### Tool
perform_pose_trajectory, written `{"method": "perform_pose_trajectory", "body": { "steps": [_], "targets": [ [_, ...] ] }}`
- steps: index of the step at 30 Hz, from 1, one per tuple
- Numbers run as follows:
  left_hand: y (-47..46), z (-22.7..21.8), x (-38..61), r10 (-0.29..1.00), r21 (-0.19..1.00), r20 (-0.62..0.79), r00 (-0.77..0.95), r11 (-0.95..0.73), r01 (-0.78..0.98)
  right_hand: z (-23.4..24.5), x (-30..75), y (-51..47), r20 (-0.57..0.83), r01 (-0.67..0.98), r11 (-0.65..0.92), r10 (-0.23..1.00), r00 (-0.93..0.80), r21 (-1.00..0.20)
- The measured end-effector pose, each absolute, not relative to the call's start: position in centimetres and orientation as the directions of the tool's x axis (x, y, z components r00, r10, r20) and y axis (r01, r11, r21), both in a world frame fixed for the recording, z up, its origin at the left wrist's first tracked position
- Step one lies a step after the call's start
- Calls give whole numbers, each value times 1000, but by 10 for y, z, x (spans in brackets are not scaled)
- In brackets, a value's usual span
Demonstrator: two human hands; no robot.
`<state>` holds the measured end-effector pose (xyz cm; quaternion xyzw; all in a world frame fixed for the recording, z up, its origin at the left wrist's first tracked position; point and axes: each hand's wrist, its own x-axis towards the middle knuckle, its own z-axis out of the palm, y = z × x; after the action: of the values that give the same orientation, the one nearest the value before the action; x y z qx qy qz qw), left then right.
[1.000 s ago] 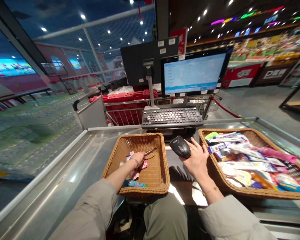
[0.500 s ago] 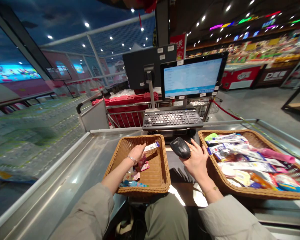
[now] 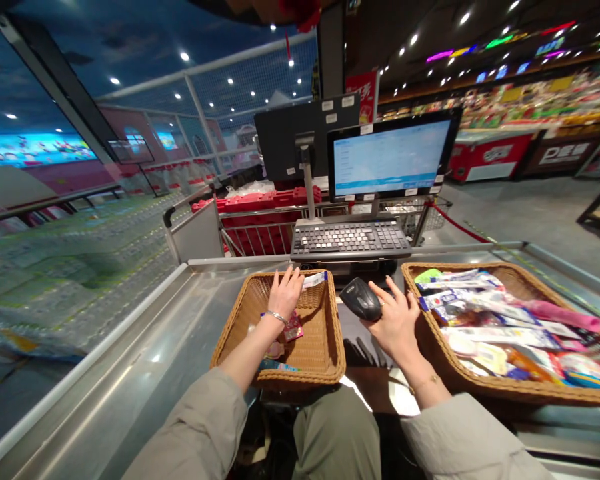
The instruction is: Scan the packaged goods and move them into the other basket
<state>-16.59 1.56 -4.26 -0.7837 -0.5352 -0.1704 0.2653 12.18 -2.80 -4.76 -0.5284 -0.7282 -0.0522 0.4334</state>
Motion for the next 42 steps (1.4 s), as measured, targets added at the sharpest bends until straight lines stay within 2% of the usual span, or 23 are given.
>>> {"method": "perform_pose_trajectory", "body": {
  "steps": [6,11,42],
  "targets": [
    [14,-38,-155,678,-220,661,321,-234,947,-46,121,-29,691,814,449,718,-82,-369],
    [13,-34,-146,649,-217,700,297,-203,955,-45,121,-30,693,811,453,716,-84,-369],
    [16,-31,-131,691,-173,670,271,-210,962,-44,124,-32,697,803,469,710,-95,-367]
  ]
}}
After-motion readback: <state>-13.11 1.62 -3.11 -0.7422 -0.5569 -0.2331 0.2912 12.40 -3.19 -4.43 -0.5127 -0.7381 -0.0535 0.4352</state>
